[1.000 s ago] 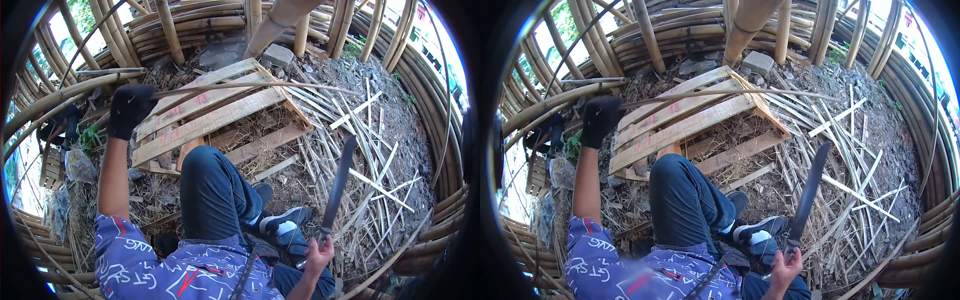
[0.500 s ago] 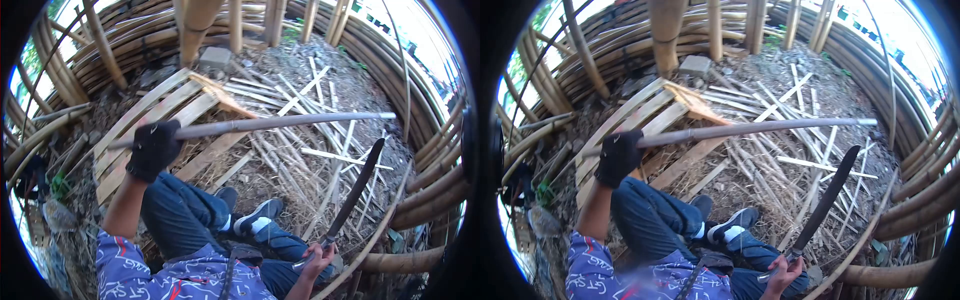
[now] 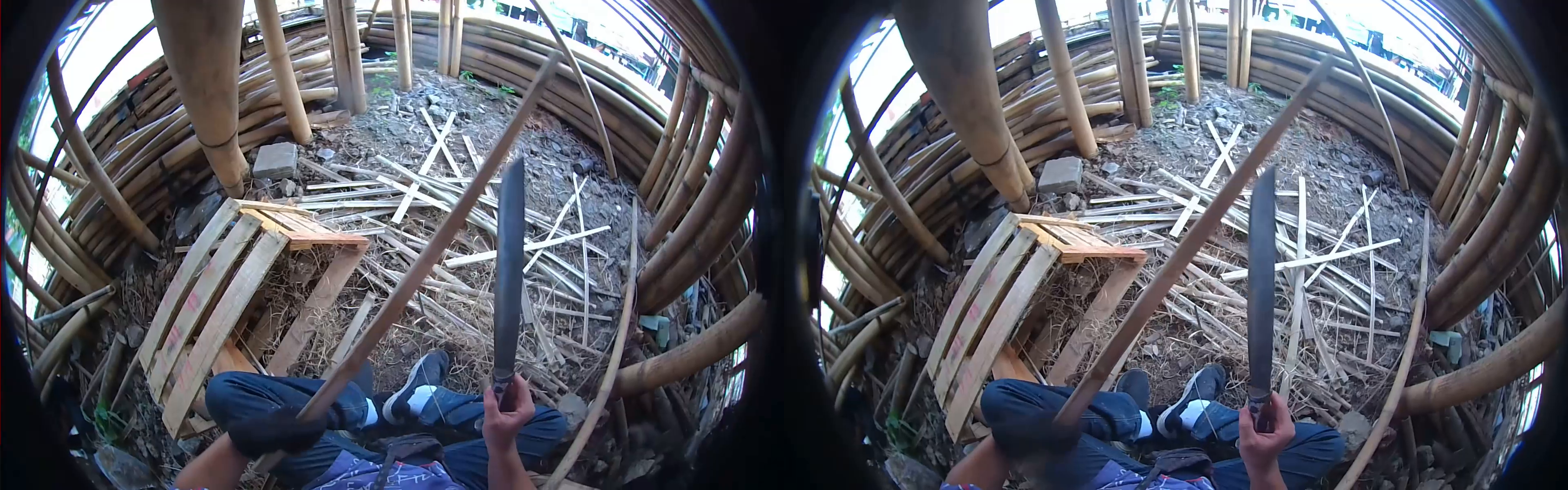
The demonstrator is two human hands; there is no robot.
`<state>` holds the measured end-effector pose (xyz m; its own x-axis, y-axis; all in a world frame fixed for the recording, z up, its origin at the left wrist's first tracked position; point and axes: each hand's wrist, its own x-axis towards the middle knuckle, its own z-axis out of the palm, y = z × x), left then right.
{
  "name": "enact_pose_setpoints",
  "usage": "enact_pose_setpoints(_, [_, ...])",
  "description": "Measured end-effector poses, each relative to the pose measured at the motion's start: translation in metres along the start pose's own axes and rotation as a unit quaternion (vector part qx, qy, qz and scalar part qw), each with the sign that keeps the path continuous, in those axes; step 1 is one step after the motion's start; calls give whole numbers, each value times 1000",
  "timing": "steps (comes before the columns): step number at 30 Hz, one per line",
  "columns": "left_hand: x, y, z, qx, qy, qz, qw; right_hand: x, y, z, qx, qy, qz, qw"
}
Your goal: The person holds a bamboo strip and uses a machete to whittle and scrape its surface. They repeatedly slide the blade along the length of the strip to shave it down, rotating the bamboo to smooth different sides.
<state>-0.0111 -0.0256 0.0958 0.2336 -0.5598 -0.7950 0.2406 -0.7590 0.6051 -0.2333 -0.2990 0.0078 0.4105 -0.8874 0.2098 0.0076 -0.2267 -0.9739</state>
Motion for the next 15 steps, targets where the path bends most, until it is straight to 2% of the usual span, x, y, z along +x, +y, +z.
enact_pose_setpoints(5, [12,-52,8,-21,18,-19,999,-6,8,13,3,25,25,999])
enact_pose_setpoints(7, [15,-68,11,-25,23,-27,999,-4,9,15,-153,-11,-134,979])
enact_pose_setpoints(8, [18,-74,12,-25,25,-31,999,-6,4,17,-189,-15,-149,971])
enact_pose_setpoints(10, [22,-70,11,-25,26,-39,999,-2,19,21,-174,-51,-223,958])
enact_pose_setpoints(14, [35,-78,11,-15,16,-44,999,6,26,32,-247,-155,-263,920])
enact_pose_setpoints(15, [37,-80,12,-13,15,-44,999,6,30,33,-250,-152,-264,919])
